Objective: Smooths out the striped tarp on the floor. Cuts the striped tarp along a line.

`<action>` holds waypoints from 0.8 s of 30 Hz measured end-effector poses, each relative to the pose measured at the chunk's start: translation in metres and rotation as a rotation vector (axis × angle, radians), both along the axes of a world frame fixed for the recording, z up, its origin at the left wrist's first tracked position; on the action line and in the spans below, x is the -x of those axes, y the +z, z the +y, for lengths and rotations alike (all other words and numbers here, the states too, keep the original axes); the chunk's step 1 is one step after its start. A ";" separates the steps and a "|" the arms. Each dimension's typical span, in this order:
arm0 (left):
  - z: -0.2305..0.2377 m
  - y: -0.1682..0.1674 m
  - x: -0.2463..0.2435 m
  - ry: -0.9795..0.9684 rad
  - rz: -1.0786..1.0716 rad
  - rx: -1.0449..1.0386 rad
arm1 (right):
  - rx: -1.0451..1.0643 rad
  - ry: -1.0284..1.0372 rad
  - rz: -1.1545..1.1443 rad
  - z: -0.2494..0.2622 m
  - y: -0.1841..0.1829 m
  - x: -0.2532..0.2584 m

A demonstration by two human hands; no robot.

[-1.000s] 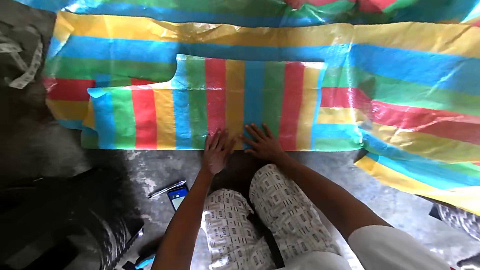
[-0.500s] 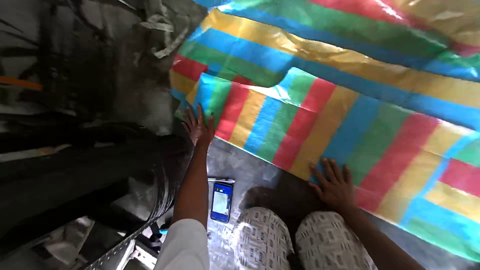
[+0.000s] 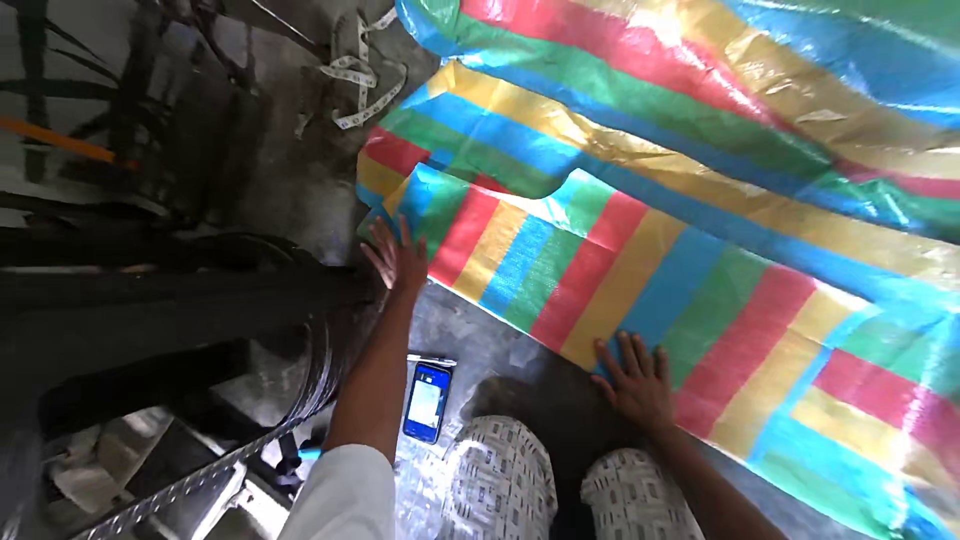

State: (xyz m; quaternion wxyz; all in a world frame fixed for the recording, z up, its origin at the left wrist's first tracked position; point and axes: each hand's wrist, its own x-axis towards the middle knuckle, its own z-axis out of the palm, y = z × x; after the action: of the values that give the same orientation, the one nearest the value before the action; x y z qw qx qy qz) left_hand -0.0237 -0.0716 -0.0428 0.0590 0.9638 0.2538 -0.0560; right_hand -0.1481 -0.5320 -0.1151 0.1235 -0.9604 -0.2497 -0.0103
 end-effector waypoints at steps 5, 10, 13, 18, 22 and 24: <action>-0.117 0.033 0.083 -0.041 0.023 0.246 | -0.043 0.014 -0.014 0.002 -0.001 -0.001; -0.190 0.076 0.210 0.097 0.138 0.630 | -0.045 0.044 0.200 0.006 0.025 -0.005; -0.200 0.099 0.273 0.308 0.153 0.710 | 0.010 0.064 0.287 0.010 0.041 -0.009; -0.138 0.101 0.337 0.995 -0.046 0.487 | 0.004 0.111 0.333 0.010 0.061 -0.009; -0.063 0.070 0.351 1.294 0.103 0.219 | -0.127 0.024 0.353 -0.012 0.107 0.013; -0.057 0.055 0.354 1.140 0.071 0.137 | -0.131 -0.075 0.471 -0.031 0.137 0.035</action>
State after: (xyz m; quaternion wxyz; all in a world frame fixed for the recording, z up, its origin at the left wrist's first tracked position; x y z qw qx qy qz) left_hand -0.3778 -0.1284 0.0124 0.1336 0.6661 0.7310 -0.0638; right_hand -0.1831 -0.5627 0.0224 0.2399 -0.9348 -0.1769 0.1931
